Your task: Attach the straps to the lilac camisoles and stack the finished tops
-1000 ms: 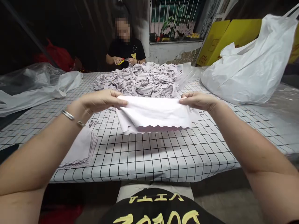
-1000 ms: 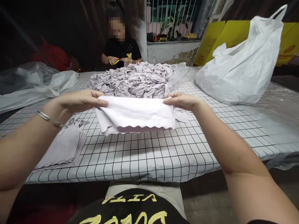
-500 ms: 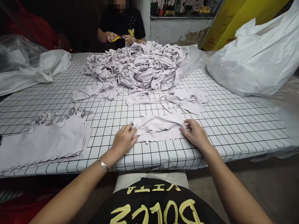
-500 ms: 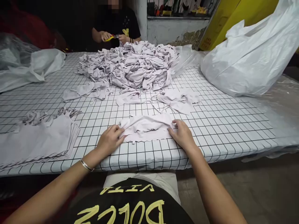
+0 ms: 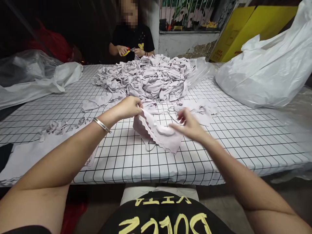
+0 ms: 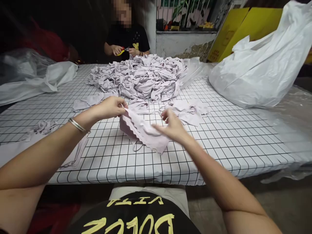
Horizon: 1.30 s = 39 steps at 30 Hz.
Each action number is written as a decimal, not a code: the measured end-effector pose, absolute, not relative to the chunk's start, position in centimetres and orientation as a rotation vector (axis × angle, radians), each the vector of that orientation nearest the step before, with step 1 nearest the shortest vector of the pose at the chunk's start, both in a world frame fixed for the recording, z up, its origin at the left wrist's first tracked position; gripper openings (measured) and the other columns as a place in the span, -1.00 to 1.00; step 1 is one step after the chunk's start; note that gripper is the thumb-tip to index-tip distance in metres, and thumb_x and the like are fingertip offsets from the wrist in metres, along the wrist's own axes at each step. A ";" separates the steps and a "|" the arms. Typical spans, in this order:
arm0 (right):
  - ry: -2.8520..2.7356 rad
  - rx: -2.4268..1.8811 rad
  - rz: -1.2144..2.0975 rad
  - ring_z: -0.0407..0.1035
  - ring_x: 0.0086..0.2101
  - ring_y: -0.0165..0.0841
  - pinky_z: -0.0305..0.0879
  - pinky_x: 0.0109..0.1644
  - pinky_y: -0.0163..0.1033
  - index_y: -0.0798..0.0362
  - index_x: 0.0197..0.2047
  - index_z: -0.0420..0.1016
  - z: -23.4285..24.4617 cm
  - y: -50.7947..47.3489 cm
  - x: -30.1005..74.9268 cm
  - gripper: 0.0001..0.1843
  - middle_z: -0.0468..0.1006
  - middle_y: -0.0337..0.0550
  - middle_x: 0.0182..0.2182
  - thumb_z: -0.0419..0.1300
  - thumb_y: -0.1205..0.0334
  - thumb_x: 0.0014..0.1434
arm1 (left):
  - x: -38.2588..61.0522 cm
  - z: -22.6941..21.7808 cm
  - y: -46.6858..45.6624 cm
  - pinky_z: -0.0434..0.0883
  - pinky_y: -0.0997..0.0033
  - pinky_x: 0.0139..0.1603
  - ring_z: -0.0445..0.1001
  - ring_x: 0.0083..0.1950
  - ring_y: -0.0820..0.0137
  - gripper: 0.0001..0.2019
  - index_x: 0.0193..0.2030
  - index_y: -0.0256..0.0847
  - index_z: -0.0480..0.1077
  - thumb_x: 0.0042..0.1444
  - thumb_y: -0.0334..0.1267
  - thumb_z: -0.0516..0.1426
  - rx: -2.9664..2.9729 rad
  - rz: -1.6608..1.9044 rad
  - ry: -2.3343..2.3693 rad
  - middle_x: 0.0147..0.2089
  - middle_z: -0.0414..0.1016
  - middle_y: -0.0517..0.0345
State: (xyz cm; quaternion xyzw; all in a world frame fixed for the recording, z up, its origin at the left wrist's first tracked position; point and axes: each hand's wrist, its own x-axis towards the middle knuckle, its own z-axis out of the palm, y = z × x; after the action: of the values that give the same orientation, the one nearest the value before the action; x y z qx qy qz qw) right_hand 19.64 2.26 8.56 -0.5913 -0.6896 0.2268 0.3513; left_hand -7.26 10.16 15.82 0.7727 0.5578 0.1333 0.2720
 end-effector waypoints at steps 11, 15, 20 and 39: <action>-2.051 -1.756 0.478 0.36 -0.26 -0.19 0.24 -0.19 -0.13 0.03 -0.30 0.52 2.1 -1.9 18.4 -0.83 0.53 -0.06 -0.30 0.09 0.29 0.11 | -9.9 19.1 11.2 0.23 0.42 -0.41 0.34 -0.43 0.38 -0.85 -0.38 -0.19 0.54 -0.18 -0.32 0.22 2.121 0.281 1.505 -0.51 0.39 0.18; -1.878 -1.734 0.850 0.31 -0.47 -0.34 0.18 -0.40 -0.25 0.05 -0.45 0.53 9.1 5.3 23.2 -0.84 0.46 -0.22 -0.54 0.27 0.13 0.00 | -10.9 20.7 16.6 0.26 0.38 -0.37 0.37 -0.42 0.34 -0.88 -0.48 -0.20 0.53 -0.27 -0.37 0.27 2.034 0.241 1.521 -0.56 0.36 0.15; -1.695 -1.675 0.740 0.13 -0.57 -0.44 0.08 -0.50 -0.25 0.09 -0.50 0.52 17.8 16.9 25.4 -0.72 0.30 -0.25 -0.64 0.47 0.13 -0.21 | -9.8 24.6 23.9 0.25 0.34 -0.34 0.39 -0.40 0.34 -0.90 -0.47 -0.28 0.48 -0.23 -0.40 0.25 1.999 0.606 1.652 -0.58 0.31 0.16; -2.002 -1.668 0.667 0.42 -0.23 -0.15 0.35 -0.13 -0.04 -0.10 -0.25 0.58 1.3 -5.3 26.0 -0.82 0.53 -0.10 -0.27 0.27 0.10 0.04 | -11.0 1.0 -3.7 0.41 0.26 -0.15 0.47 -0.18 0.26 -0.73 -0.16 -0.16 0.43 0.15 -0.45 -0.04 2.402 0.500 1.407 -0.22 0.51 0.00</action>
State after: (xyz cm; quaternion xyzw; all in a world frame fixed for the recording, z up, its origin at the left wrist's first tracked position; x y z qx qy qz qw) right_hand 25.96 -5.30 1.30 -0.6044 -0.7254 0.2416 0.2240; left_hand -10.98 -3.69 1.04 0.8389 0.4913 0.1744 0.1560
